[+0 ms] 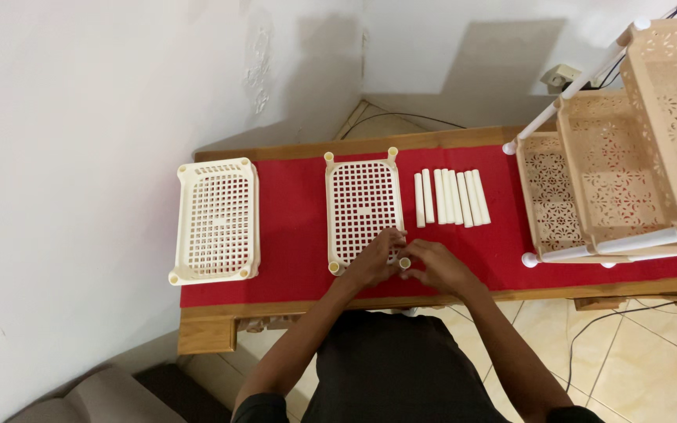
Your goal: The person assembles a plastic shelving unit by inserting white plastic rods into the holes of beige plastic trays. They connect multiple trays with rods to form a multi-tiered structure on a red-covered table.
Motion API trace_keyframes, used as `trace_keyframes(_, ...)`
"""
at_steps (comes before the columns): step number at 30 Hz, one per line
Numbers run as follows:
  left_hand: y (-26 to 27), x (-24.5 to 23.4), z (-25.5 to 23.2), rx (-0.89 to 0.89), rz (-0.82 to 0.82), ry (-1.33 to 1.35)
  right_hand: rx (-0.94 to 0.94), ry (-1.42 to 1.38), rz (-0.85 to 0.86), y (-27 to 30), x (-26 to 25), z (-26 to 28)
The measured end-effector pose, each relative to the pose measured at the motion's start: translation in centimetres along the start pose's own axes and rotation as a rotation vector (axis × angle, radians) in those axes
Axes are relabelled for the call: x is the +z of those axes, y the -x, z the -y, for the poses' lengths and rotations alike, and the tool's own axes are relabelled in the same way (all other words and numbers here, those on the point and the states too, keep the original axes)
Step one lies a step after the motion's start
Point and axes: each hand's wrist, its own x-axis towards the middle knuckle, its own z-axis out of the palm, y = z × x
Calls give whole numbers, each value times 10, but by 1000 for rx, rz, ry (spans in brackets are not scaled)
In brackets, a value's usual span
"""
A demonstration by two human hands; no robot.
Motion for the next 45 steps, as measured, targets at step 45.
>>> trace_keyframes(45, -3, 16, 19, 191, 41, -385, -262, 5, -127, -7, 24, -43)
